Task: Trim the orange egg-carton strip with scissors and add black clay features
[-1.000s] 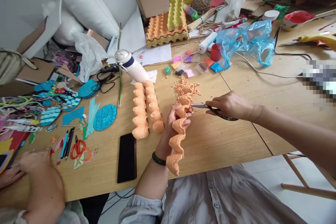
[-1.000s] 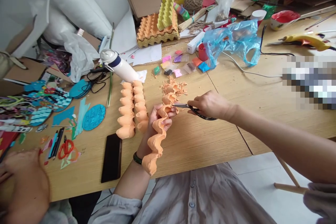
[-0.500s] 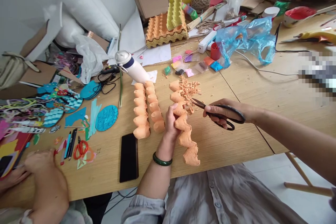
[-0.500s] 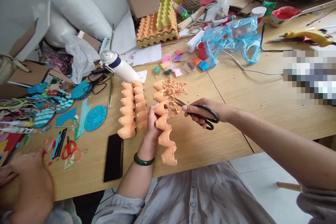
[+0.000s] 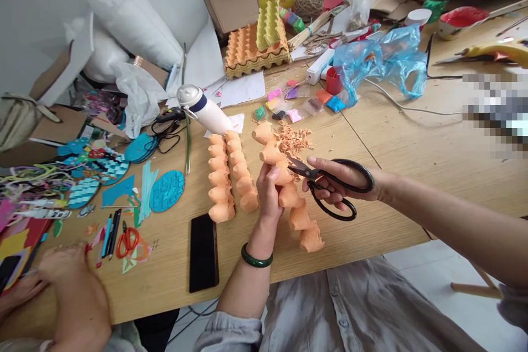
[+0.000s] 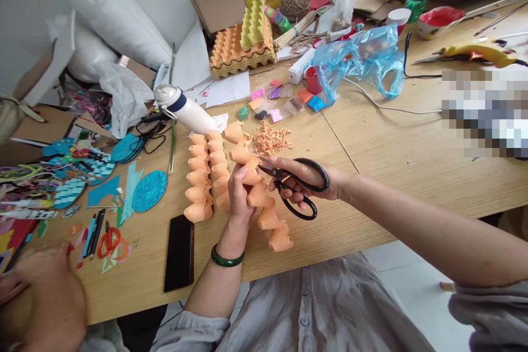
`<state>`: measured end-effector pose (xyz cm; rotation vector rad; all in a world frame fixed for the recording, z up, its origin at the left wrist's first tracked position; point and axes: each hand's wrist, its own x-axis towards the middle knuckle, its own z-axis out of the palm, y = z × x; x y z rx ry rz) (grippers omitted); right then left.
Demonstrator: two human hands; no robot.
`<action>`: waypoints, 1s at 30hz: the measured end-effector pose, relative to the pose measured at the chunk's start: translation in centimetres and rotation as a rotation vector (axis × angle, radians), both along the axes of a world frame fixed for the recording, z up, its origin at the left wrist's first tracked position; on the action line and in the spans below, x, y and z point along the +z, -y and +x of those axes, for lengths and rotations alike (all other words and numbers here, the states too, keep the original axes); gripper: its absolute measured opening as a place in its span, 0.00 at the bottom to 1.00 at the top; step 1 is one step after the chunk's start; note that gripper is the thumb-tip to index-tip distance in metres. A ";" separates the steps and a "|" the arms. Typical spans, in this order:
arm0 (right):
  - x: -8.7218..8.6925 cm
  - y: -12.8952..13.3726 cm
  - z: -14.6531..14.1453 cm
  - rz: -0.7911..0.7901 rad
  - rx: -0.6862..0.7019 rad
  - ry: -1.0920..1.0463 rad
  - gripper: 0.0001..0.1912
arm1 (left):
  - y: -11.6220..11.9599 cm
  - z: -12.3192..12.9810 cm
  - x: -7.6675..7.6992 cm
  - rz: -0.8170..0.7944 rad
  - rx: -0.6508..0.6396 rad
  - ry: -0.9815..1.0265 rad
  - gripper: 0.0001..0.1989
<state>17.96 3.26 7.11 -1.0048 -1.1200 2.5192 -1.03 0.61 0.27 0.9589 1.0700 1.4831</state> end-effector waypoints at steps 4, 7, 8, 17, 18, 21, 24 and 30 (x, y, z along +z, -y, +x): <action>0.4 -0.2 -0.5 0.025 -0.013 0.032 0.33 | 0.3 0.4 0.3 0.021 0.005 -0.031 0.18; 0.8 -0.2 -1.4 0.054 -0.042 0.057 0.31 | 0.4 0.8 0.5 0.030 0.023 -0.025 0.18; 1.0 -0.2 -1.7 0.069 -0.058 0.079 0.31 | 0.4 0.8 0.5 0.037 0.030 -0.026 0.18; 0.7 -0.4 -3.0 0.234 -0.169 0.314 0.33 | 0.0 0.7 -0.6 0.036 0.072 -0.041 0.22; 0.4 -0.5 -2.9 0.252 -0.164 0.312 0.33 | 0.0 0.8 -0.7 0.032 0.073 -0.030 0.22; -0.2 -0.7 -2.6 0.313 -0.154 0.313 0.34 | -0.1 0.9 -0.8 -0.004 0.063 0.004 0.22; -0.4 -0.8 -2.4 0.383 -0.150 0.370 0.34 | -0.3 0.8 -0.7 -0.039 0.061 0.021 0.21; -0.6 -1.6 -1.5 0.526 -0.080 0.532 0.32 | -0.2 0.3 -0.6 -0.091 0.033 0.005 0.11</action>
